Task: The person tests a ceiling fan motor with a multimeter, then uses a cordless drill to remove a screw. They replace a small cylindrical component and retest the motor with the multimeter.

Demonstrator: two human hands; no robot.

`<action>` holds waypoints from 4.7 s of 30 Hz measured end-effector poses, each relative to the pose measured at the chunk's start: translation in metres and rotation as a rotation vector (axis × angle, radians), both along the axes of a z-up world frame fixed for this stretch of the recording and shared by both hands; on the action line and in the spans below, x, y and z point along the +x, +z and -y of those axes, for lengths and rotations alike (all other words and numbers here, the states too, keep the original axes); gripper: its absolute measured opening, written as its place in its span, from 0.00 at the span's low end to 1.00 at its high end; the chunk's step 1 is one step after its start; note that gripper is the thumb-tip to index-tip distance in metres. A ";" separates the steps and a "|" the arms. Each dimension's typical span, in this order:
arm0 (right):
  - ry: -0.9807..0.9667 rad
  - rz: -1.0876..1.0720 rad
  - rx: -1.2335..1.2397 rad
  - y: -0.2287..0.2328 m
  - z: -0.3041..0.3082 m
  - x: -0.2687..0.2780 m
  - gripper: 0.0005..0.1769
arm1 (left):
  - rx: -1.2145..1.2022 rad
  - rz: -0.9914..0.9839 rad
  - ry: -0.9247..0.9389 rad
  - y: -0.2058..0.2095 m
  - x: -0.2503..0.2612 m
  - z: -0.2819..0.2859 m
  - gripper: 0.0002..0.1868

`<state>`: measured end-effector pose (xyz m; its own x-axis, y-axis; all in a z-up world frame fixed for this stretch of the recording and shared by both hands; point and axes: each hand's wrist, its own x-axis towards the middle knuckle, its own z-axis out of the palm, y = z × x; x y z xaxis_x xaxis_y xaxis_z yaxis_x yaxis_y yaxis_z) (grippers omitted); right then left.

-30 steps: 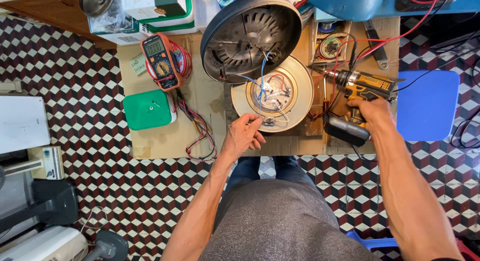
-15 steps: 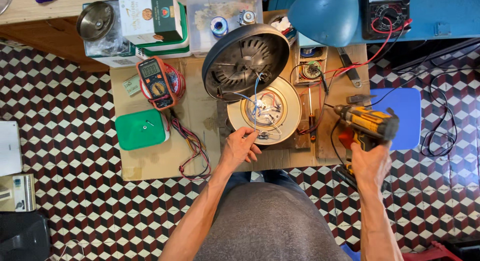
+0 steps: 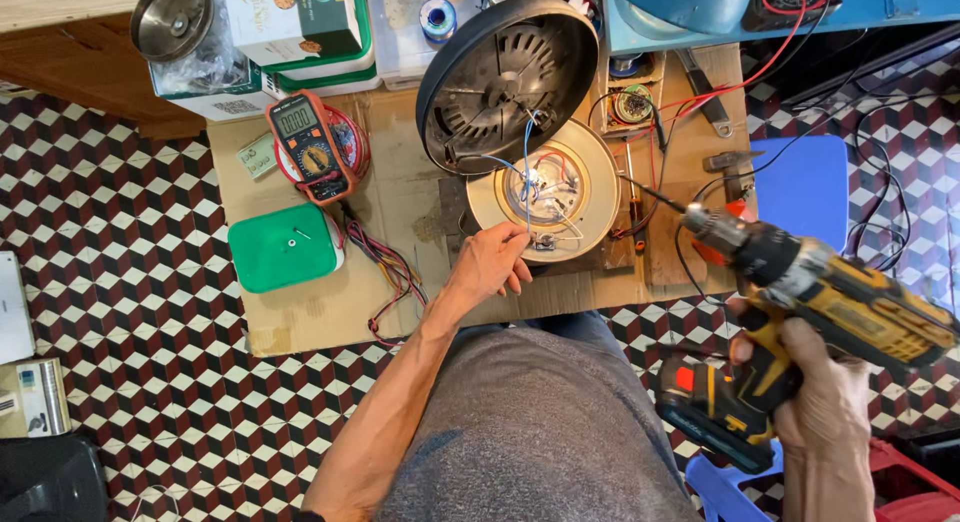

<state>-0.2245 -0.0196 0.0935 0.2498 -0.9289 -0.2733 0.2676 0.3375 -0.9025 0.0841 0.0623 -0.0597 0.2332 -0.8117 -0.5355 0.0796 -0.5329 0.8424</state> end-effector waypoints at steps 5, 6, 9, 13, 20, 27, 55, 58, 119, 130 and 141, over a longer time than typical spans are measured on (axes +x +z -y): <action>0.179 -0.615 -0.100 -0.006 -0.013 0.020 0.19 | -0.008 -0.095 0.000 -0.004 0.002 -0.003 0.19; 0.217 -0.699 -0.130 -0.005 -0.014 0.021 0.19 | -0.009 -0.100 0.003 -0.006 0.002 -0.004 0.19; 0.322 -0.873 -0.174 0.001 -0.011 0.029 0.22 | -0.029 -0.098 0.010 -0.010 0.001 -0.007 0.19; 0.459 -0.960 -0.248 0.009 -0.007 0.040 0.25 | -0.054 -0.107 0.013 -0.014 -0.002 -0.009 0.18; 0.540 -1.143 -0.199 0.009 0.000 0.059 0.29 | -0.076 -0.057 0.055 -0.008 -0.010 -0.012 0.16; 0.575 -1.192 -0.166 0.011 0.006 0.063 0.27 | -0.060 -0.012 0.051 -0.004 -0.014 -0.010 0.17; 1.361 -1.333 -0.395 0.060 0.079 0.168 0.31 | -0.264 -0.067 0.185 -0.047 -0.029 -0.017 0.16; 1.386 -1.334 -0.393 0.061 0.076 0.177 0.30 | -0.245 -0.081 0.193 -0.049 -0.031 -0.016 0.16; 1.081 -1.363 -0.162 0.038 0.084 0.119 0.27 | -0.205 0.756 0.371 -0.027 -0.063 -0.013 0.08; 1.118 -0.843 -0.373 0.038 0.118 0.096 0.26 | -0.259 0.776 0.478 0.013 -0.085 -0.012 0.16; 1.071 -0.774 -0.409 0.010 0.133 0.082 0.29 | -0.235 0.966 0.757 0.007 -0.051 -0.053 0.08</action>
<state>-0.1426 -0.1527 0.1039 0.7968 -0.4288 -0.4257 -0.5611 -0.2637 -0.7846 0.0331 0.1150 -0.0523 0.8995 -0.3553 0.2542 -0.4034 -0.4520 0.7956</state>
